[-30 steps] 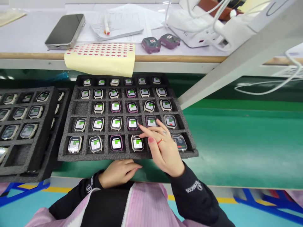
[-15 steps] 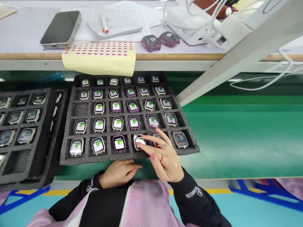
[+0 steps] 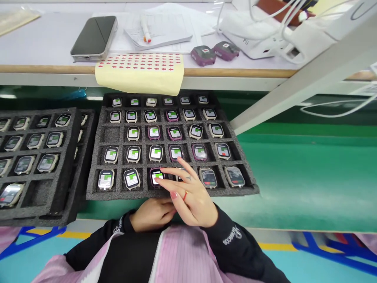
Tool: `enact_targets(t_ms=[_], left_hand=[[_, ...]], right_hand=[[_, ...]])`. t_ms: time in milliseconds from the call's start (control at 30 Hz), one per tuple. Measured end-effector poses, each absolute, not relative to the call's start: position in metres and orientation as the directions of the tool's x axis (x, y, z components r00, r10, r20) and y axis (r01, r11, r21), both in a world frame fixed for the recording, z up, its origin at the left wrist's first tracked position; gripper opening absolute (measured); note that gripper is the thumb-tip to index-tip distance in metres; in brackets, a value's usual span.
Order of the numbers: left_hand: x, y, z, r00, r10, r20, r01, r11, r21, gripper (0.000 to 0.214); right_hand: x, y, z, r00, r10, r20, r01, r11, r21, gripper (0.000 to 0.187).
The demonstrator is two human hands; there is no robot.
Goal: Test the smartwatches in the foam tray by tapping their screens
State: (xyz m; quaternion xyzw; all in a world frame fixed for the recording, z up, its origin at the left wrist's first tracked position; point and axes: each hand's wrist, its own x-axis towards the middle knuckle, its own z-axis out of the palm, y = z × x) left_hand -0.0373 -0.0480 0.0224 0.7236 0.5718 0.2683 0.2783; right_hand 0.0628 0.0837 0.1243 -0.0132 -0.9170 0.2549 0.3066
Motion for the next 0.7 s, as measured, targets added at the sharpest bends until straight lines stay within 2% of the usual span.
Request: enact_targets(t_ms=[233, 433, 700], left_hand=[[-0.043, -0.055, 0.022, 0.172, 0.983, 0.060, 0.679, -0.162, 0.716, 0.029], [-0.045, -0.056, 0.023, 0.182, 0.982, 0.056, 0.661, -0.164, 0.732, 0.029], [-0.047, -0.057, 0.023, 0.168, 0.985, 0.050, 0.642, -0.148, 0.753, 0.031]], right_hand=[[0.055, 0.082, 0.124, -0.847, 0.128, 0.515, -0.156, 0.867, -0.472, 0.052], [0.052, 0.077, 0.132, -0.769, 0.246, 0.591, -0.099, 0.867, -0.489, 0.051], [0.037, 0.069, 0.131, -0.842, 0.163, 0.515, -0.151, 0.844, -0.515, 0.048]])
